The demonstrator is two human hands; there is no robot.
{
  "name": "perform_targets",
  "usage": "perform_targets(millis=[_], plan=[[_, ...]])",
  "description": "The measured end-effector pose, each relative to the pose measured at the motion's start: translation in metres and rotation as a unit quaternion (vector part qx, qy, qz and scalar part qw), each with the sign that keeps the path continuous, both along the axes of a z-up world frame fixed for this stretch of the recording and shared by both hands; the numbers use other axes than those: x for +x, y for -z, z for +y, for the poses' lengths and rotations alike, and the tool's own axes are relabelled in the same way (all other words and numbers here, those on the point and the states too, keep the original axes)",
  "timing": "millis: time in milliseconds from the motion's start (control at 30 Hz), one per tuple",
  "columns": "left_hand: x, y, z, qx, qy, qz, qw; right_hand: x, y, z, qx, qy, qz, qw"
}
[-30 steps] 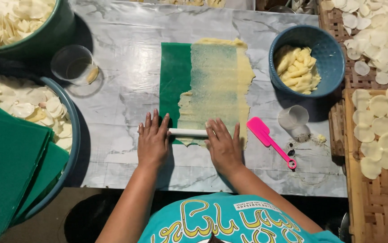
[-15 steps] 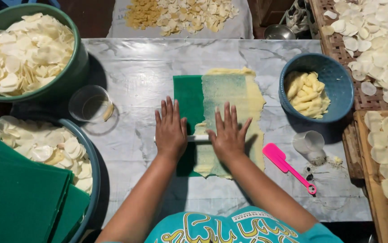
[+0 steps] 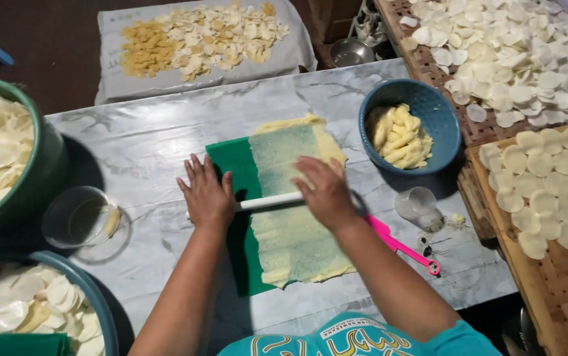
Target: Rolling out small portions of dough into very thin sheets using a rolling pin on a mat
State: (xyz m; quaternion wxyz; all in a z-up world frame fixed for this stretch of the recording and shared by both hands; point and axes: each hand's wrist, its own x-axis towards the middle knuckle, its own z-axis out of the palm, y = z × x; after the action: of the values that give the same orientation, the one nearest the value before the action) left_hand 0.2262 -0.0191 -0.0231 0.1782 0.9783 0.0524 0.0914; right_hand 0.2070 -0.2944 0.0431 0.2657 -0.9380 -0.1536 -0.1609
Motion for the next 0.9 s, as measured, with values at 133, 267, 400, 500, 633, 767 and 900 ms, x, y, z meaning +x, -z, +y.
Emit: perform_targets(millis=[133, 267, 400, 500, 633, 767, 900], plan=[[-0.04, -0.01, -0.006, -0.011, 0.028, 0.0, 1.0, 0.049, 0.011, -0.144, 0.038, 0.128, -0.079, 0.988], [-0.077, -0.01, -0.007, 0.048, 0.065, -0.087, 0.993, 0.106, 0.03, -0.226, -0.048, 0.29, -0.038, 0.955], [-0.098, 0.005, 0.003, 0.022, 0.075, -0.139, 0.987, 0.142, 0.049, -0.253, -0.129, 0.319, 0.132, 0.93], [-0.093, 0.008, 0.003, 0.022, 0.068, -0.145, 0.987, 0.156, 0.057, -0.28, -0.086, 0.325, 0.135, 0.932], [-0.095, 0.005, 0.002, 0.006, 0.068, -0.156, 0.985, 0.158, 0.069, -0.311, -0.083, 0.265, 0.051, 0.959], [-0.094, 0.006, 0.002, 0.011, 0.061, -0.154, 0.986, 0.138, 0.021, -0.271, -0.066, 0.299, 0.128, 0.943], [-0.093, 0.006, 0.001, 0.008, 0.063, -0.145, 0.987, 0.155, 0.034, -0.284, -0.114, 0.265, 0.164, 0.943]])
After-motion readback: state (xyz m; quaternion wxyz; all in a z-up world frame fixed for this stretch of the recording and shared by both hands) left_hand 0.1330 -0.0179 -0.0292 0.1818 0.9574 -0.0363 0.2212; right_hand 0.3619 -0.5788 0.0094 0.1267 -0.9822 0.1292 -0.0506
